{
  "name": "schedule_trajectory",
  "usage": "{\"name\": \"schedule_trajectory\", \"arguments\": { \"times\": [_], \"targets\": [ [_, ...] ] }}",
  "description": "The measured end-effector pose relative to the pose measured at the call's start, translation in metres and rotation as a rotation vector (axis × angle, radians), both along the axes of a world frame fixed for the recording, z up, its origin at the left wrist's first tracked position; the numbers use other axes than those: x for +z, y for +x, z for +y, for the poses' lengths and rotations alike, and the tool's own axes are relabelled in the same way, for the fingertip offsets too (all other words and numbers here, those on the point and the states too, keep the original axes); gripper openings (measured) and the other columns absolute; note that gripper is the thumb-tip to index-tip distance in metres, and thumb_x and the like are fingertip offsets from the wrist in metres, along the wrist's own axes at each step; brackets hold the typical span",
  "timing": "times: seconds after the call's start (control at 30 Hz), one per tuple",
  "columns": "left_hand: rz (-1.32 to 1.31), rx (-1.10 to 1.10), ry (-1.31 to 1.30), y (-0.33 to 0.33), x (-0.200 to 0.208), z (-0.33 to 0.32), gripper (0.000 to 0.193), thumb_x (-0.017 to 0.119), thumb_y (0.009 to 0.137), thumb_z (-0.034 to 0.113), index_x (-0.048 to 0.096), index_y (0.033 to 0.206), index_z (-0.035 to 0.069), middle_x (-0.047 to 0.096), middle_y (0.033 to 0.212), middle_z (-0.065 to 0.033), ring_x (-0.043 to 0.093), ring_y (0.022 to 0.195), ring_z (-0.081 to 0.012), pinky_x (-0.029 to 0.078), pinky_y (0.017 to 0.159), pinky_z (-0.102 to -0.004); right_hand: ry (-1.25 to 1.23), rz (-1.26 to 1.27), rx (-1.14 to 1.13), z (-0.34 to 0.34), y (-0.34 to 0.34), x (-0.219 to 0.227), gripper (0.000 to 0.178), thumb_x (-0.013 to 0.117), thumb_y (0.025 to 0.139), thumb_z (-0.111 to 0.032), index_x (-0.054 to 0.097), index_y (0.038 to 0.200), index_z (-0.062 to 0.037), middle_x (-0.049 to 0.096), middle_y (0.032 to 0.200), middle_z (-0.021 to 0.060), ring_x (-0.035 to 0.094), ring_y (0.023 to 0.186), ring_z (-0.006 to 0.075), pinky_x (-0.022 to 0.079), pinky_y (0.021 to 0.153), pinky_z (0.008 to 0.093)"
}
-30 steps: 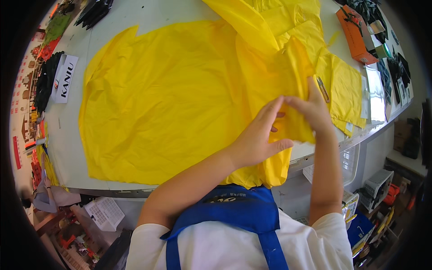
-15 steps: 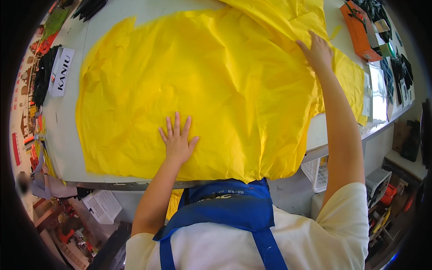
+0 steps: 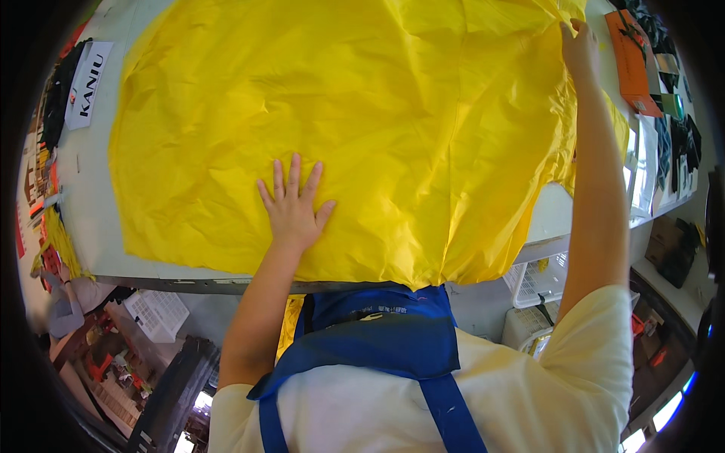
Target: The person folds a large yellow raincoat on a table, using scissors to trim excess material. The person then folds the raincoat into a compact shape and places it on the table.
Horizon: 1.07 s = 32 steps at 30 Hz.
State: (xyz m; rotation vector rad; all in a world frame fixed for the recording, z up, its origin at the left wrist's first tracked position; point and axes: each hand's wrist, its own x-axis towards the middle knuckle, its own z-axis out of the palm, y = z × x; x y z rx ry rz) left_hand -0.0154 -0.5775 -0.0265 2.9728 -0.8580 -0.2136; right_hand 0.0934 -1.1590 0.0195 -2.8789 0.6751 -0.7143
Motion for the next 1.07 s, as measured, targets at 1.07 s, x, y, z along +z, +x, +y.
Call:
{"name": "schedule_trajectory", "arguments": {
  "times": [1.07],
  "targets": [
    [-0.016,-0.054,0.140,0.002,-0.017,0.022,0.069,0.043,0.091,0.055,0.019,0.149,0.028,0.005,0.157,-0.0080,0.004,0.143,-0.0386,0.000,0.107,-0.0671,1.464,0.023,-0.574,0.326,-0.530,-0.083,0.033,0.054,0.094,-0.021,0.061,0.117,0.0026,0.065,0.104,0.0058,0.056,0.098,0.0119,0.041,0.090,0.0255]
  ]
}}
